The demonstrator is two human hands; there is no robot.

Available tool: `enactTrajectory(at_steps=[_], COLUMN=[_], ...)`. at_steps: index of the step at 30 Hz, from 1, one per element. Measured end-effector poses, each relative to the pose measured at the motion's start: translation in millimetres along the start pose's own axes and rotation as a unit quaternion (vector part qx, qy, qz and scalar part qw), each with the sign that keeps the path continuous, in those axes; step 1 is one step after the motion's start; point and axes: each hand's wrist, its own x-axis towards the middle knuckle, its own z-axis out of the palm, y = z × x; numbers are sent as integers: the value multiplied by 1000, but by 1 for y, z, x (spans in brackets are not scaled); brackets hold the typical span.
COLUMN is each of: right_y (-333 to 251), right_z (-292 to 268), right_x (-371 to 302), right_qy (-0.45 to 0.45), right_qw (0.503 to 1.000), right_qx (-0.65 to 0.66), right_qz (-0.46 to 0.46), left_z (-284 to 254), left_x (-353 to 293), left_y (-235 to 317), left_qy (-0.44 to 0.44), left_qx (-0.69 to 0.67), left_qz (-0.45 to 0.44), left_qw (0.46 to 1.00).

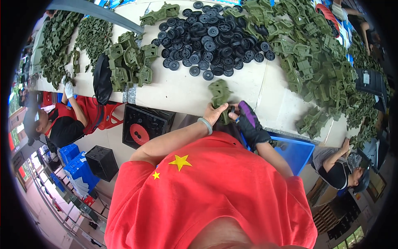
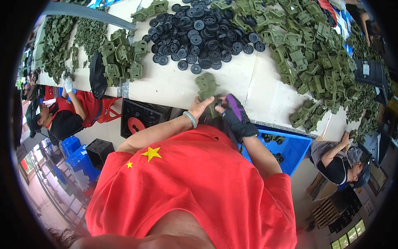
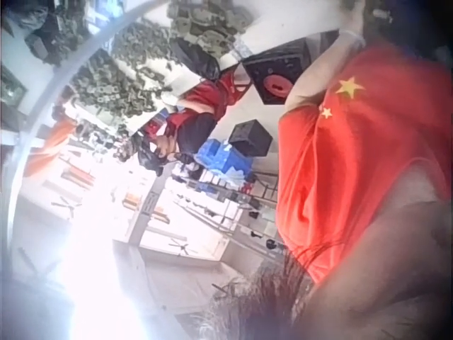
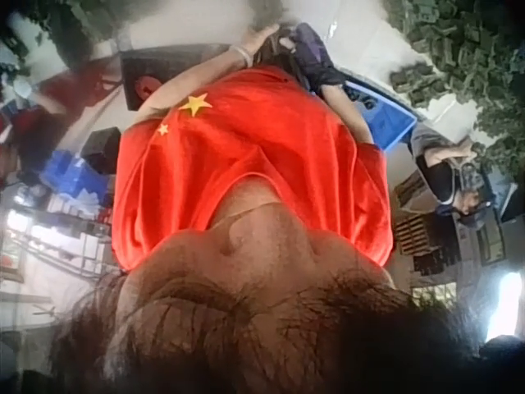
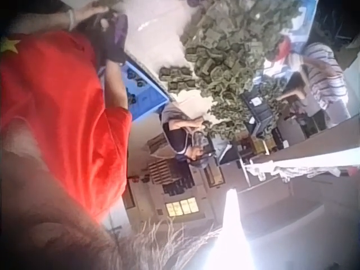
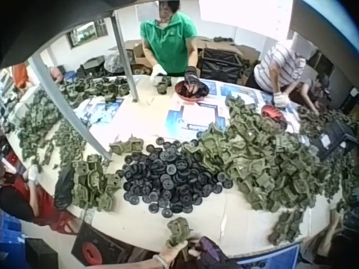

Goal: The person assembles toy tank components by hand, sorting plastic parts, toy wheels, and toy tank chassis at a factory workbench.

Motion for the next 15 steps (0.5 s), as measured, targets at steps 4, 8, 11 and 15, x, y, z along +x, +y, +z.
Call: enactTrajectory(at_steps=[4,8,11,15], right_y=[51,44,5,-10], right_z=[-1,-34,-59,-73], right_x=[-22,-35,-34,-9], right_qy=[-12,63,118,161], right_qw=[998,995,974,951], right_qx=[60,-65,-139,-170], right_qz=[4,-44,-133,-204], left_z=[6,15,15,16], left_x=[-14,-9,8,13], left_y=[30,65,75,90], left_qy=[-3,-26,-18,-36], left_qx=[373,532,602,668], left_qz=[149,157,170,196], left_qw=[916,831,780,717])
